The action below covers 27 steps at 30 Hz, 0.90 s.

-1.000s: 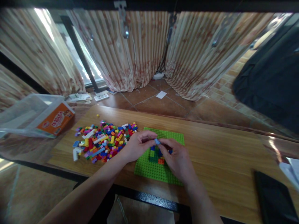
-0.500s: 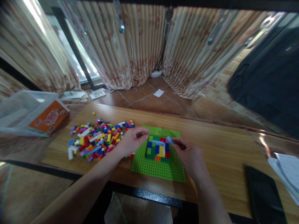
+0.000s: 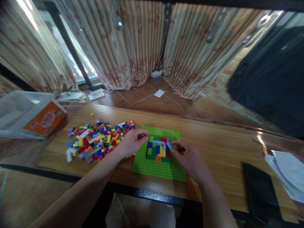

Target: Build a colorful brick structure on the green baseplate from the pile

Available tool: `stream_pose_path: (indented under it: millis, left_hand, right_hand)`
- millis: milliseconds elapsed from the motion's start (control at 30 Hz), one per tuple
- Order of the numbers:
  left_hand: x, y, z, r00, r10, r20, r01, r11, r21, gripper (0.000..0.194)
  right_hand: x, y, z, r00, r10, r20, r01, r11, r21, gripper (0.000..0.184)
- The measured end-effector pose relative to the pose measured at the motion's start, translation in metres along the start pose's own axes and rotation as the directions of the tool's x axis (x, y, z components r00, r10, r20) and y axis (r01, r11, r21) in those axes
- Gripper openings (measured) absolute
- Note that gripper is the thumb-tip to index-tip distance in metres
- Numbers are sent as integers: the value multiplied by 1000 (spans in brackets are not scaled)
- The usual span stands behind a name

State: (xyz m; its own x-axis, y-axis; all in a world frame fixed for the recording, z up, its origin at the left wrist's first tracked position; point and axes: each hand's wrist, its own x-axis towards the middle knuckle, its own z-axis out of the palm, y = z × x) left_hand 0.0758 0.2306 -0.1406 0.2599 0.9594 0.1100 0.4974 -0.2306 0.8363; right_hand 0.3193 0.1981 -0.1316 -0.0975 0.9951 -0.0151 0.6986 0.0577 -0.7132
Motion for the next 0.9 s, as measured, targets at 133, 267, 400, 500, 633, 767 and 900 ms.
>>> stream_pose_path:
  millis: [133, 267, 400, 500, 633, 767, 900]
  left_hand:
    - [-1, 3, 0, 1000, -4, 26, 4, 1000, 25, 18]
    - [-2, 4, 0, 999, 13, 30, -14, 999, 42, 17]
    - [-2, 3, -1, 1000, 6, 23, -8, 999, 49, 17]
    - [-2, 3, 0, 1000, 2, 21, -3, 998, 55, 18]
    - [-3, 3, 2, 999, 32, 32, -35, 997, 76, 18]
    - [-3, 3, 4, 999, 39, 38, -43, 995, 87, 18]
    - [-3, 4, 4, 999, 36, 41, -40, 995, 91, 18]
  right_hand:
    - [-5, -3, -2, 998, 10, 54, -7, 998, -63, 35]
    - [-7, -3, -3, 994, 10, 109, 0, 996, -90, 36]
    - [-8, -1, -1, 985, 12, 172, 2, 997, -79, 33]
    - [-8, -2, 2, 981, 25, 192, -10, 997, -79, 34]
    - [-9, -10, 4, 983, 50, 179, -28, 992, -125, 39]
    - [-13, -16, 8, 986, 19, 164, 9, 985, -171, 41]
    - [-16, -16, 13, 990, -4, 138, 32, 978, -206, 42]
